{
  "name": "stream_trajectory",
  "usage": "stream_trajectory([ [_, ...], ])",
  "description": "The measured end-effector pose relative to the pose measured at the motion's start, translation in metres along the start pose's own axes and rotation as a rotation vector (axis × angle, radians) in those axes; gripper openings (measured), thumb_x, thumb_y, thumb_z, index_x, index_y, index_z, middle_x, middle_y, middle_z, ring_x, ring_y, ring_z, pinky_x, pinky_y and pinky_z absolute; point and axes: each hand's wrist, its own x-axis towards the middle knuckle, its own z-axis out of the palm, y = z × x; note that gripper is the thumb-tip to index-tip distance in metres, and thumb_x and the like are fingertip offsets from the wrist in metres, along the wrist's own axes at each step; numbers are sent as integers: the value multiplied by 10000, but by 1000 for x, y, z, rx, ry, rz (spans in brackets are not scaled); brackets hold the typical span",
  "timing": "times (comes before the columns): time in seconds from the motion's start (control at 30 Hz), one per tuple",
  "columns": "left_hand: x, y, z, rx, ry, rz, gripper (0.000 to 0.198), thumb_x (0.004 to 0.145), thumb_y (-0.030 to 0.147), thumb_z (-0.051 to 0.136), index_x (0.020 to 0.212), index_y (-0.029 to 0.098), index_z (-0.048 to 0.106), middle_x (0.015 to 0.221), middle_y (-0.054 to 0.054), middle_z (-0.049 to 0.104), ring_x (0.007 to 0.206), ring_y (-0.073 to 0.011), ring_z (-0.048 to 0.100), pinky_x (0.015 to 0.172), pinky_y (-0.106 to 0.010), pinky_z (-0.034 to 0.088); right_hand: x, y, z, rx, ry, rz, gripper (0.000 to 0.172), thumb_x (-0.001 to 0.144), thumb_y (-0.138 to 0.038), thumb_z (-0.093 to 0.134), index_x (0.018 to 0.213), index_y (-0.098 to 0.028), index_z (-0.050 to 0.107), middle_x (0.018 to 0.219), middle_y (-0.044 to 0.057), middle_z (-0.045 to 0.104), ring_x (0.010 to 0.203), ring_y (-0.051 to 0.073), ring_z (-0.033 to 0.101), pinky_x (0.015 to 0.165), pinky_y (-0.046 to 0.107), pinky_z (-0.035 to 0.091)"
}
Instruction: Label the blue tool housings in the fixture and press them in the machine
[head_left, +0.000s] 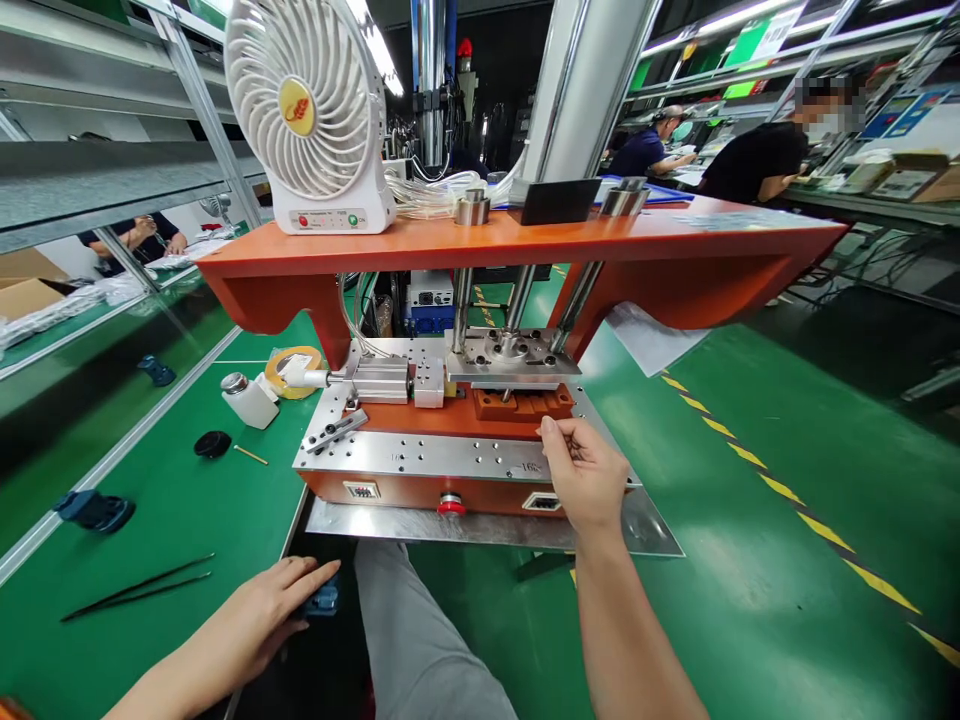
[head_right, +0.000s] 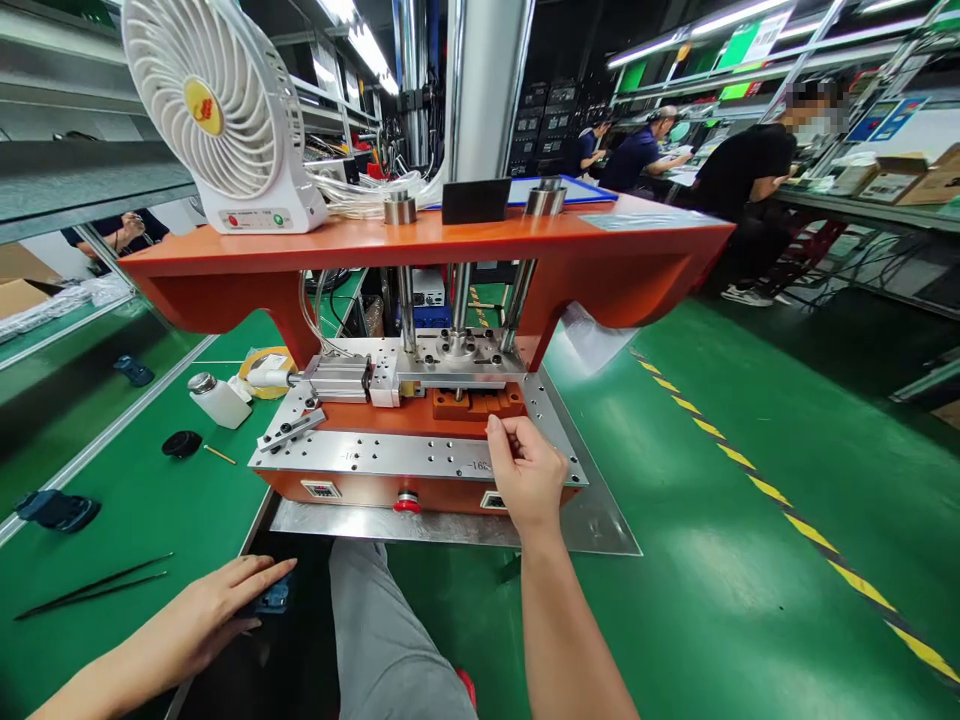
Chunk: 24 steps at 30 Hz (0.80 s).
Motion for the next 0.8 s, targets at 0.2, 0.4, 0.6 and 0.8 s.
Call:
stream_trajectory([
  [0.2,-2,6,-2,5,-42,-7,792,880,79,489,1547,458,296,1429,-18,593,1282,-261,587,1059,-421,516,0,0,0,16,-5,16,329,950,-426,605,733,-181,635,572,-33,552,510,105,488,520,243,344],
  [0.4,-2,5,-1,11,-55,-15,800,863,71,503,1543,450,317,1437,-20,591,1289,-274,578,1075,-444,501,0,1,2,19,-7,15,336,948,-433,607,733,-177,639,566,-38,533,508,101,464,520,245,338],
  [0.6,-2,11,-8,4,-29,8,802,837,49,505,1530,428,367,1409,-25,619,1260,-266,604,1060,-408,515,0,0,2,9,4,10,349,947,-448,611,732,-174,638,561,-39,519,506,101,446,517,245,341],
  [0.8,-4,10,-6,11,-13,13,808,842,56,511,1538,434,349,1429,-21,606,1279,-274,593,1068,-426,511,0,2,2,-14,1,14,364,952,-471,602,751,-172,649,568,-34,531,510,106,454,518,248,343],
])
